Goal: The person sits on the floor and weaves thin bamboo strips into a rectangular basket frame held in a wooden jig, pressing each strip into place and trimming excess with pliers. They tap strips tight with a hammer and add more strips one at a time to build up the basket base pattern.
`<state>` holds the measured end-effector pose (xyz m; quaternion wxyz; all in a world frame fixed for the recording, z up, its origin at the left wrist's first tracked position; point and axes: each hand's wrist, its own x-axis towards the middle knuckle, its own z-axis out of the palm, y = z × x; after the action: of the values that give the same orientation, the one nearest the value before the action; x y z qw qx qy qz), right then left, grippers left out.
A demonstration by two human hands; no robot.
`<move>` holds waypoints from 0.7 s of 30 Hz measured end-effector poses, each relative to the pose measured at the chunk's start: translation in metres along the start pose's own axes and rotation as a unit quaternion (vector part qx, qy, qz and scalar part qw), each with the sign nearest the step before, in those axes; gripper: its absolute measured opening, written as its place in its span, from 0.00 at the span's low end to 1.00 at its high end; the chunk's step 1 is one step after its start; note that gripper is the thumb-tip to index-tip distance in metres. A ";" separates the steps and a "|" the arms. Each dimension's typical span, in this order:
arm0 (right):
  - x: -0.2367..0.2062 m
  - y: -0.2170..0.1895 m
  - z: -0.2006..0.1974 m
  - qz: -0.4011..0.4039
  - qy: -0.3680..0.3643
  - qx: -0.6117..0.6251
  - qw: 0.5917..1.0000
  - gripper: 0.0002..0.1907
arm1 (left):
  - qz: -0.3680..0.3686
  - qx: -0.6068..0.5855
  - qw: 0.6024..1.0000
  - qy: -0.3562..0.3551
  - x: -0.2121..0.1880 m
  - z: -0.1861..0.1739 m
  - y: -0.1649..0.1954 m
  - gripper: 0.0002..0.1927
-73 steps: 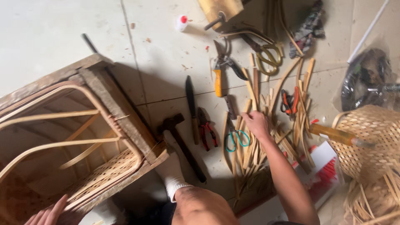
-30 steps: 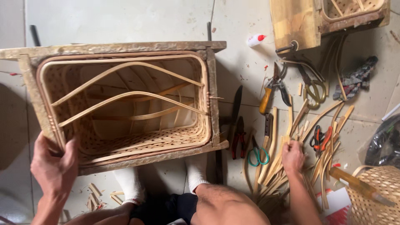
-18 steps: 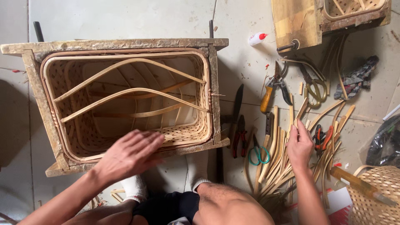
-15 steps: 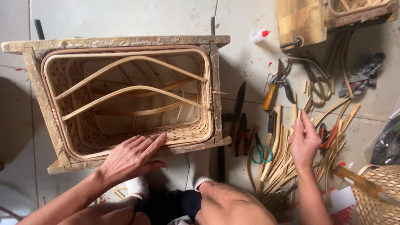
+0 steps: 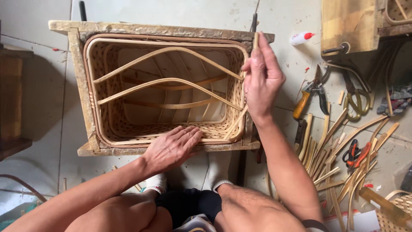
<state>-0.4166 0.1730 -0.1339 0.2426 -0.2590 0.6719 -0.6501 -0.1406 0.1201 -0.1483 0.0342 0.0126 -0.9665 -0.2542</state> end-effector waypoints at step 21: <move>-0.022 0.015 0.003 0.026 0.013 -0.118 0.993 0.19 | 0.018 0.034 0.998 -0.058 -0.002 0.001 0.006 0.32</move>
<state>-0.3989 0.1856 -0.1490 0.2187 -0.2596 0.7533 -0.5633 -0.1389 0.1258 -0.1464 -0.0176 -0.0186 -0.9750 -0.2209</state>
